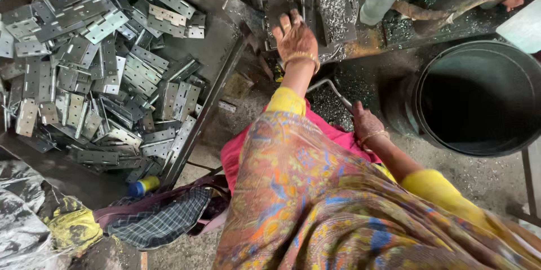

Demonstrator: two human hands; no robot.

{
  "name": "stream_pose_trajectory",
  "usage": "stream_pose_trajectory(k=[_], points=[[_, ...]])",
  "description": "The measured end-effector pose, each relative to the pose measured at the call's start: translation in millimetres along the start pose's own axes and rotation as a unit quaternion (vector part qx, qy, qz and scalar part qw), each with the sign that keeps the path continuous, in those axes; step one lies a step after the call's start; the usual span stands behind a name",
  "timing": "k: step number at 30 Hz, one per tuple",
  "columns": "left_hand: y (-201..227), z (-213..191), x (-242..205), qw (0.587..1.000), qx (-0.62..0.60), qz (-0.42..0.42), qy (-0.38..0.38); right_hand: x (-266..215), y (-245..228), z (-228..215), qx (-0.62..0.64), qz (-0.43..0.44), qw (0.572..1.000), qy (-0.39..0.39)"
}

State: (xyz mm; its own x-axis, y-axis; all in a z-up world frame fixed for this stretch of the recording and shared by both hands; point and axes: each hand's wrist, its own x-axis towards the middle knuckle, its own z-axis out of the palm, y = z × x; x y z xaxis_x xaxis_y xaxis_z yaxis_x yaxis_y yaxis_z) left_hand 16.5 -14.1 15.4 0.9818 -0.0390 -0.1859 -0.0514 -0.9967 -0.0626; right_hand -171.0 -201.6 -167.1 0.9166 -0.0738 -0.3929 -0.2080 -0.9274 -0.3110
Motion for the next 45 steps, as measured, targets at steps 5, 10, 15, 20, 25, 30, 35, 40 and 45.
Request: stream_pose_trajectory(k=[5,10,15,20,25,30,35,40,45], points=[[-7.1,30.4,8.5,0.998,-0.032,-0.009,0.048,5.0,-11.9,-20.5,-0.003,0.025,0.998,-0.05],[4.5,19.6,33.5,0.994,-0.005,-0.028,0.108,0.4,-2.1,-12.9,-0.014,-0.002,1.0,-0.021],[2.4,-10.4,14.2,0.999,-0.022,-0.027,0.005,15.2,19.2,26.7,0.035,-0.04,0.998,-0.021],[-93.2,21.3,-32.5,0.964,-0.089,-0.095,0.233,-14.4,-14.1,-40.5,-0.012,0.01,0.998,-0.054],[-257.3,85.3,-96.7,0.891,0.142,-0.275,0.332,5.8,5.6,3.3,0.016,0.001,0.999,-0.044],[-309.1,139.2,-121.6,0.916,0.223,-0.252,0.22,21.2,21.5,22.7,0.001,-0.002,0.998,-0.055],[-311.9,139.4,-93.2,0.931,0.218,-0.198,0.214,1.4,13.0,-12.3,-0.006,0.017,0.999,-0.038],[-325.7,129.9,-88.6,0.945,0.178,-0.192,0.196,8.7,6.0,8.5,0.024,0.013,0.999,-0.045],[-337.8,106.3,-81.7,0.96,0.097,-0.202,0.168,5.2,12.0,13.2,0.019,-0.005,0.998,-0.063]])
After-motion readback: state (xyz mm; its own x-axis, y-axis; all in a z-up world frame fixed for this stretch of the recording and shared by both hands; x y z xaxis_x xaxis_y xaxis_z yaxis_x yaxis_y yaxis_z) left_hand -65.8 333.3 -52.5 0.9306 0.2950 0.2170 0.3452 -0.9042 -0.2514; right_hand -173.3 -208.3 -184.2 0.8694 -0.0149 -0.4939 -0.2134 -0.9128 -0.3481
